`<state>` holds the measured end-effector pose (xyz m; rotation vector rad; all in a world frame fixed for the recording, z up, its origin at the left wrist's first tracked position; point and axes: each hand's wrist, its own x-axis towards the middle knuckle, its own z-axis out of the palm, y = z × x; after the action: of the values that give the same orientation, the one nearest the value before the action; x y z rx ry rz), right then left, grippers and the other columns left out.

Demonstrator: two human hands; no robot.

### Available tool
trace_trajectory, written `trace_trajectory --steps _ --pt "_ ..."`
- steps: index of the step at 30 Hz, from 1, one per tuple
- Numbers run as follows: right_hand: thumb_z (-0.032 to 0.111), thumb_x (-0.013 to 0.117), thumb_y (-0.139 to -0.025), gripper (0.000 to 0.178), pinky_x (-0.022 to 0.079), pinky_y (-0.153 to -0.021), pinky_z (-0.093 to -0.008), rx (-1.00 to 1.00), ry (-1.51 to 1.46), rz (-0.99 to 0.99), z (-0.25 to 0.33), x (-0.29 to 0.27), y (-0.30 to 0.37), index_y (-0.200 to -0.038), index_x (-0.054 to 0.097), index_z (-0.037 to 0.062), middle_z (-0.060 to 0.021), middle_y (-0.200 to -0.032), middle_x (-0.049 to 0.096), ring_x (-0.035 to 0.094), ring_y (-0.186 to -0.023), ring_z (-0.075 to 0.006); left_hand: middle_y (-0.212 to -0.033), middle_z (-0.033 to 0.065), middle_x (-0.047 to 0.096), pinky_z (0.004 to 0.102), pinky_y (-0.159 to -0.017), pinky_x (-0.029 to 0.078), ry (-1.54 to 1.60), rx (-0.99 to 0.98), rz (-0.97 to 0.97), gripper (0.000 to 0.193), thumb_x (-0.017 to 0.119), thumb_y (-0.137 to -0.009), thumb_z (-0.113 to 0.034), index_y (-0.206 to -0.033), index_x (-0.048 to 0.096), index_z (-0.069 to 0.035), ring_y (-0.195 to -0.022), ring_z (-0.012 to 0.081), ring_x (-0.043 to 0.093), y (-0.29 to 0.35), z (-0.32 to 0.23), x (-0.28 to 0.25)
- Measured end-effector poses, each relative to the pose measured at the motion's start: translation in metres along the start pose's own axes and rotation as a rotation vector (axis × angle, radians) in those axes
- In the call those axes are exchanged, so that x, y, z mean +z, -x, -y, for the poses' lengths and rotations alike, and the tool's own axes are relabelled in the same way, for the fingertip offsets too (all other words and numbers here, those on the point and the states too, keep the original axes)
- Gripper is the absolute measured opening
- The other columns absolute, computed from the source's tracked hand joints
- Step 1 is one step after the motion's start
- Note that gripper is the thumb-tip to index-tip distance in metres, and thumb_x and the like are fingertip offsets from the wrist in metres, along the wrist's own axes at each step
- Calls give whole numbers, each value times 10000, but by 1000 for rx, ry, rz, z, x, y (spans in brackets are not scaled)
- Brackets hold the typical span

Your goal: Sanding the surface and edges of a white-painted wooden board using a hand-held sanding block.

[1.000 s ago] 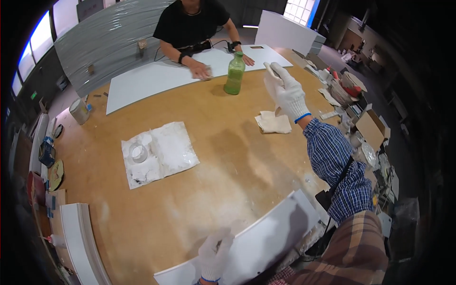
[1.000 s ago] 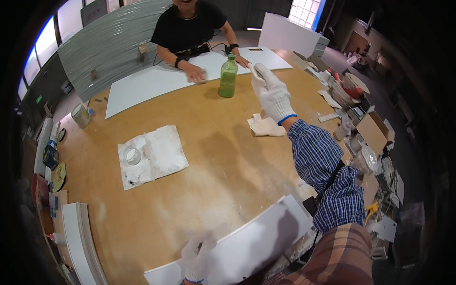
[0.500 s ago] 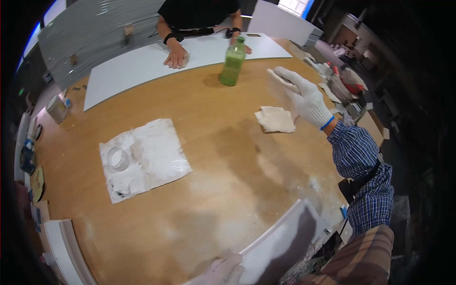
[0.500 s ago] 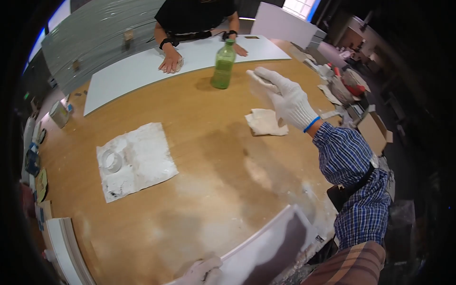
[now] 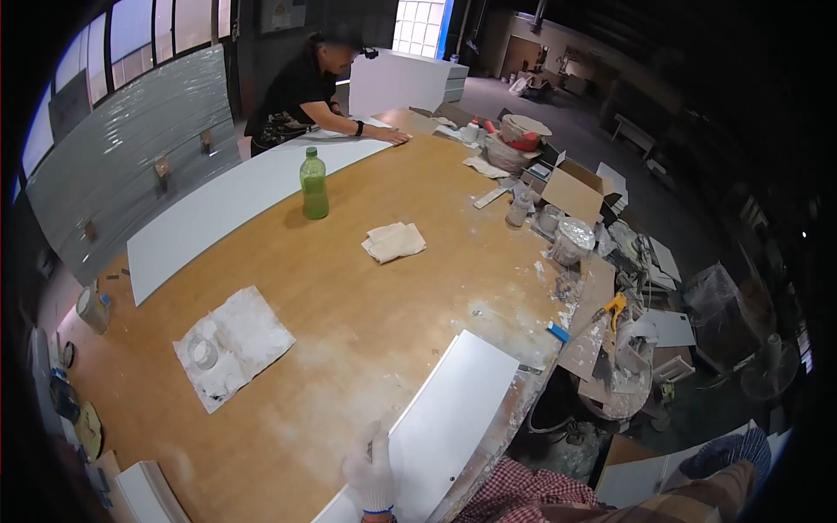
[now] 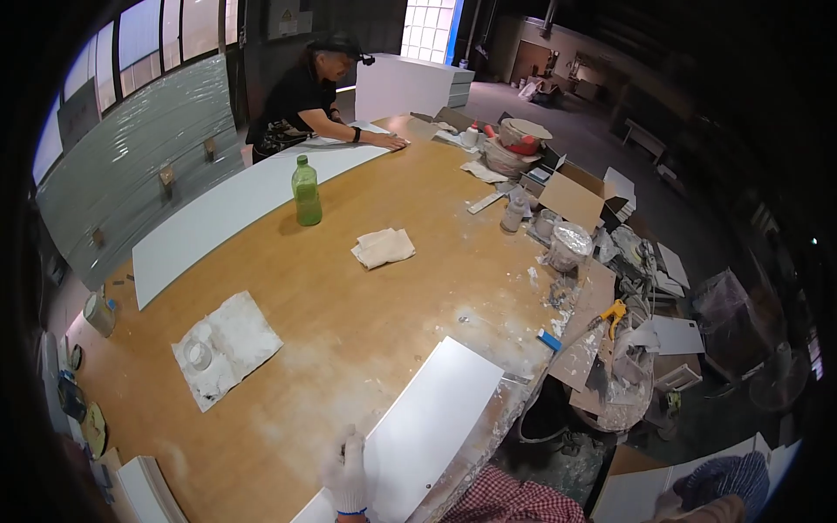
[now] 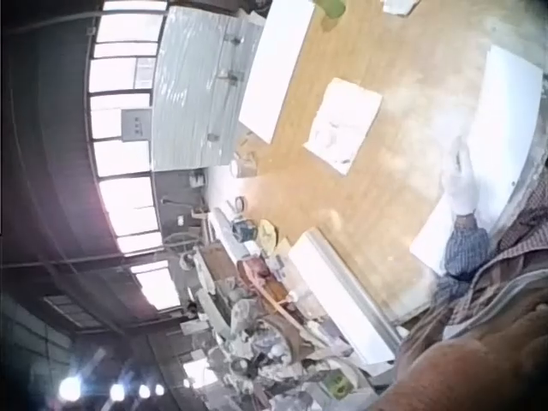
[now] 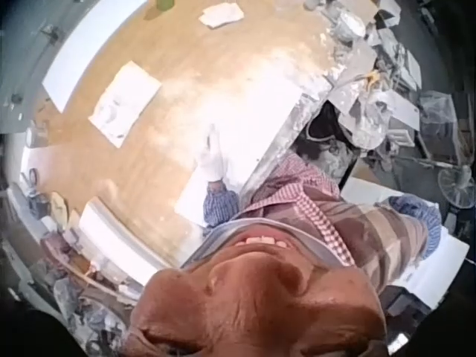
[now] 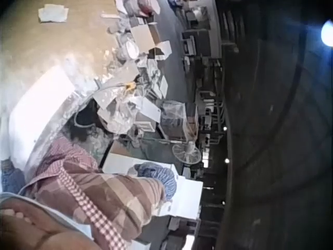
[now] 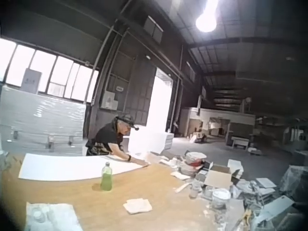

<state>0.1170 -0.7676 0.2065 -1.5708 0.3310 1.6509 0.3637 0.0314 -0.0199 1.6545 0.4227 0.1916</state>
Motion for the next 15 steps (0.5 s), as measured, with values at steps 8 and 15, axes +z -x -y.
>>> trace_trajectory --steps 8,15 --pt "255 651 -1023 429 549 -934 -326 122 -326 -457 30 64 -34 -1383 614 26 -81 -1284 697 678 -1054 -180 -970 66 684 250 -784 505 144 -34 5 397 613 -1028 -164 -1306 624 118 -879 119 619 2 10 2" --pt "208 617 -1011 417 533 -975 -371 -100 -284 36 251 116 -207 -1372 605 1 -149 -1226 704 682 -1097 -234 -1157 170 734 322 -911 532 103 -31 51 349 650 -1012 -177 -1248 686 77 -1031 212 681 -1 0 -3"
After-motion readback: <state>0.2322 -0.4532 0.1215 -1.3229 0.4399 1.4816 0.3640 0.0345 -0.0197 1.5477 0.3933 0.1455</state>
